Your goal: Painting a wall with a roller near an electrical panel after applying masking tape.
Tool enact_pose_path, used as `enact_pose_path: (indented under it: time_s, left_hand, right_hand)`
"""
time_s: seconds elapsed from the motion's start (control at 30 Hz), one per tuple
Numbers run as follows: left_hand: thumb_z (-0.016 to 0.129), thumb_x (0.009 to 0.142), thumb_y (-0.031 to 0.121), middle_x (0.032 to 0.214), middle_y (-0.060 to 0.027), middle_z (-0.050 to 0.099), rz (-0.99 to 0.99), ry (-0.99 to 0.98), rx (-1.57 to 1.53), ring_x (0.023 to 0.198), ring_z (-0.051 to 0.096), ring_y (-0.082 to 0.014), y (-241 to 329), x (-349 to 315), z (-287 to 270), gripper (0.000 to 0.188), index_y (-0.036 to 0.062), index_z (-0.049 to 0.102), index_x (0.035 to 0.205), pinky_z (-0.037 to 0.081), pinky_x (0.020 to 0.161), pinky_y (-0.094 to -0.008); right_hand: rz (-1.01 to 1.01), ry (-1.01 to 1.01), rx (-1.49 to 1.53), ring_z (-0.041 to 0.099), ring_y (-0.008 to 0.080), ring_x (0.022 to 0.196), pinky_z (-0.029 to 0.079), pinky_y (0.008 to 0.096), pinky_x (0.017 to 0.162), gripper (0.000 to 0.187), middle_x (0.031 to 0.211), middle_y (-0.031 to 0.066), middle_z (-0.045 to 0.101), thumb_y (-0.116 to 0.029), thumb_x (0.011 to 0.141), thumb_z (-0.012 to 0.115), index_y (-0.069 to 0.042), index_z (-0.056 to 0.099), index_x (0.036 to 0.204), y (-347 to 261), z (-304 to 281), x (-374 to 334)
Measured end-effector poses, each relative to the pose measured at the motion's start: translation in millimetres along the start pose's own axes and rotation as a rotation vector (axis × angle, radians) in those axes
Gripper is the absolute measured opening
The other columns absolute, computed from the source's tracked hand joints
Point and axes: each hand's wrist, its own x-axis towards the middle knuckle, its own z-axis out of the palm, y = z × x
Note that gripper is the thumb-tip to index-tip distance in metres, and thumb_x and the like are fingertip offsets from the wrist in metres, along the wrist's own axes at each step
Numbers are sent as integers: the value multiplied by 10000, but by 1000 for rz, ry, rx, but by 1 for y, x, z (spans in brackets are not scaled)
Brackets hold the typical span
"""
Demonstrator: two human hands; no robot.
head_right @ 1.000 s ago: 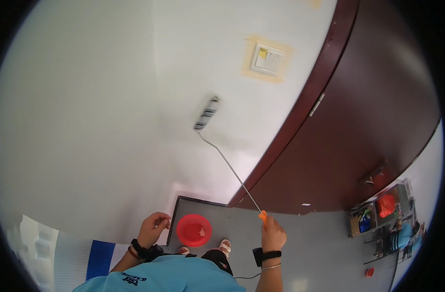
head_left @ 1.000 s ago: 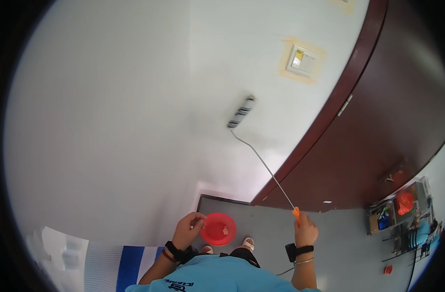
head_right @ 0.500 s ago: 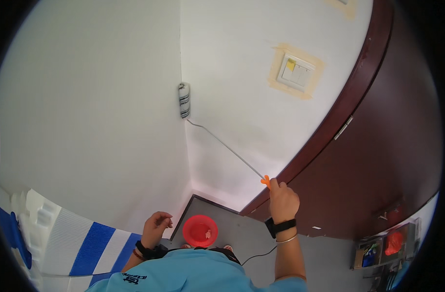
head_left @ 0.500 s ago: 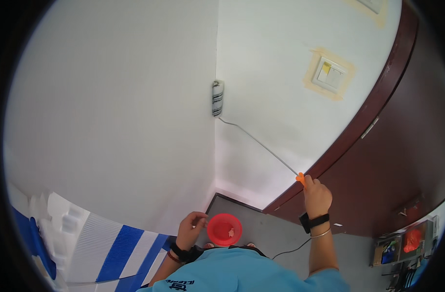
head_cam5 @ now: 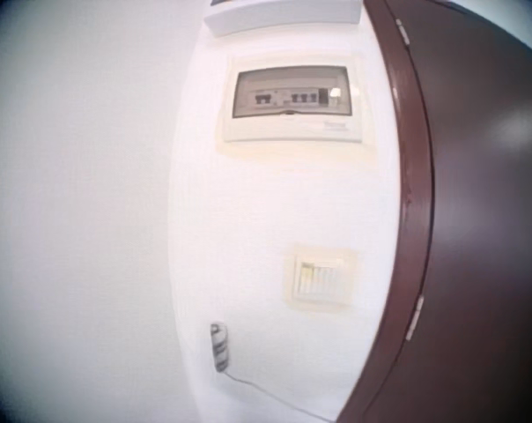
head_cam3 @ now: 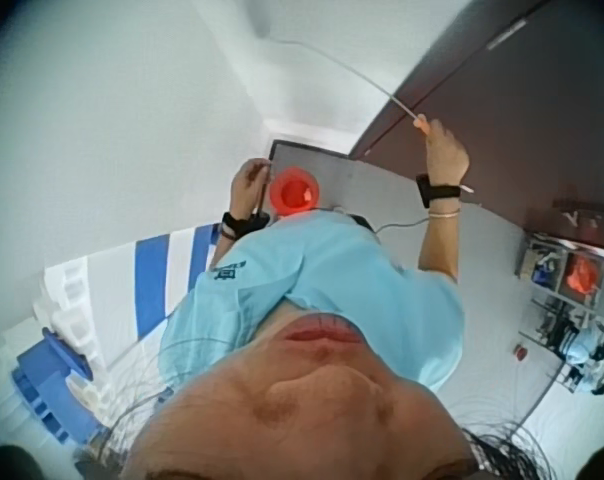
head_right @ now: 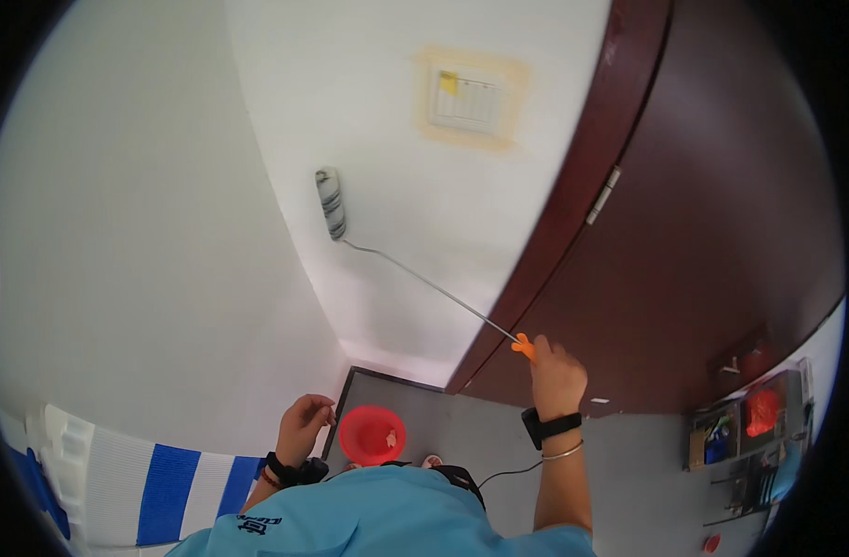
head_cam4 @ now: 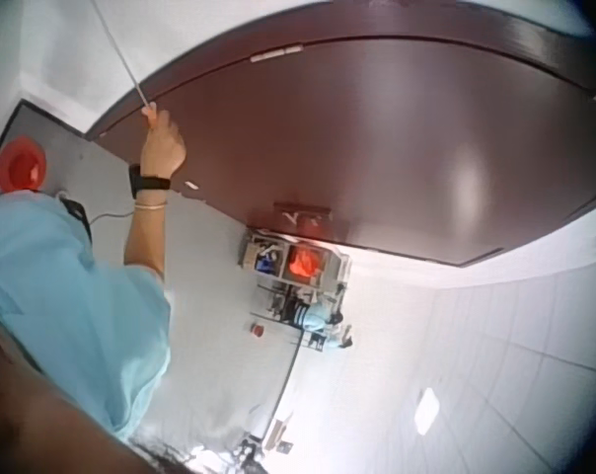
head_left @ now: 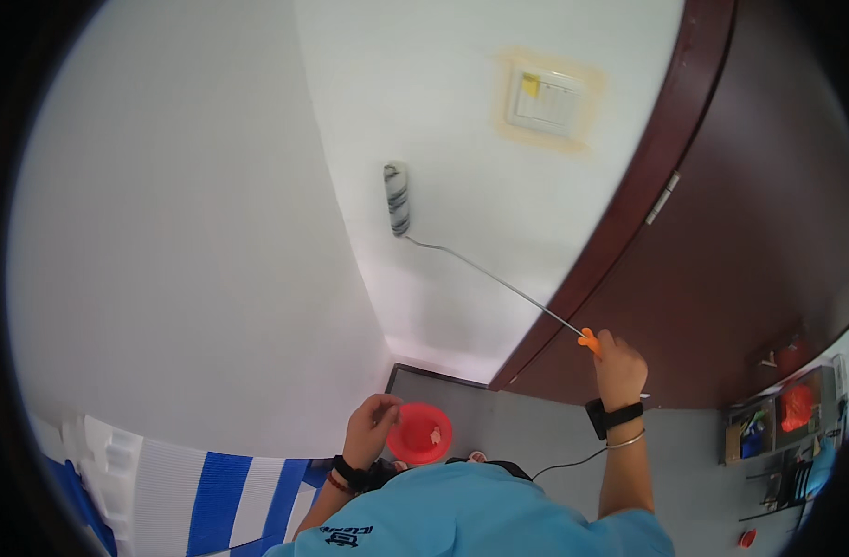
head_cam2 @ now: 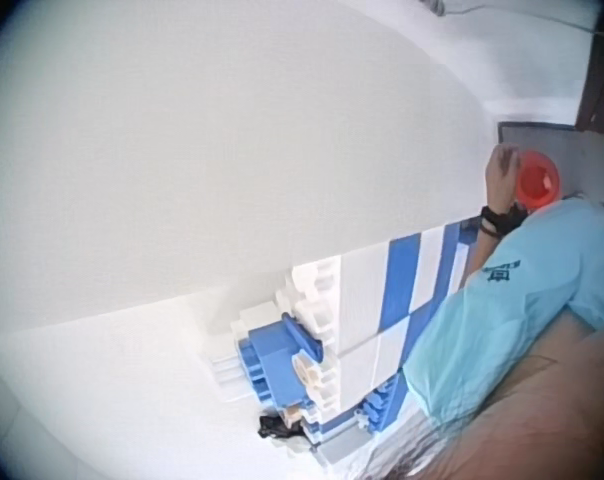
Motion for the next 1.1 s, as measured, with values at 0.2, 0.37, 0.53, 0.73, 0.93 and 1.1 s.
enact_pose_path:
  time_s: [0.2,0.37,0.53,0.73,0.93,1.1]
  left_hand:
    - [543,926,72,863,-62,637,9,-166,34,792,620,-130,9,21,26,146,2,598,1042,497,736,-258]
    - [546,929,84,890,-63,640,0,-274,31,819,629,-132,19,32,46,147,12,598,1046,510,751,-264]
    - [526,938,65,866,-47,619,-4,-374,94,815,595,-120,28,36,61,135,5,587,1044,495,762,-263]
    - [551,928,107,881,-72,645,20,-452,147,827,631,-156,20,46,77,152,20,602,1042,491,765,-285]
    - [558,916,96,878,-72,647,43,-494,172,818,621,-152,18,52,92,155,22,611,1041,485,752,-276]
    - [544,933,92,854,-31,616,24,-498,170,806,585,-118,35,46,93,152,3,601,1043,474,776,-262]
  right_hand:
    - [183,-70,-136,623,223,587,497,338,516,229,666,30,595,-240,745,742,-133,552,816,53,-16,-53]
    - [305,-64,-227,633,219,601,508,327,523,245,679,33,609,-233,715,761,-121,571,821,86,-26,-96]
    - [385,-82,-253,632,220,611,508,327,513,230,667,33,597,-212,716,756,-118,581,832,99,-42,-129]
    - [447,-127,-312,629,221,599,512,328,514,209,670,35,597,-225,747,733,-122,591,860,111,-48,-160]
    - [516,-152,-341,637,226,619,517,334,529,219,706,39,621,-213,741,734,-123,598,887,116,-51,-173]
    - [447,-142,-313,629,230,614,512,339,534,242,689,52,602,-215,732,744,-117,596,897,111,-46,-164]
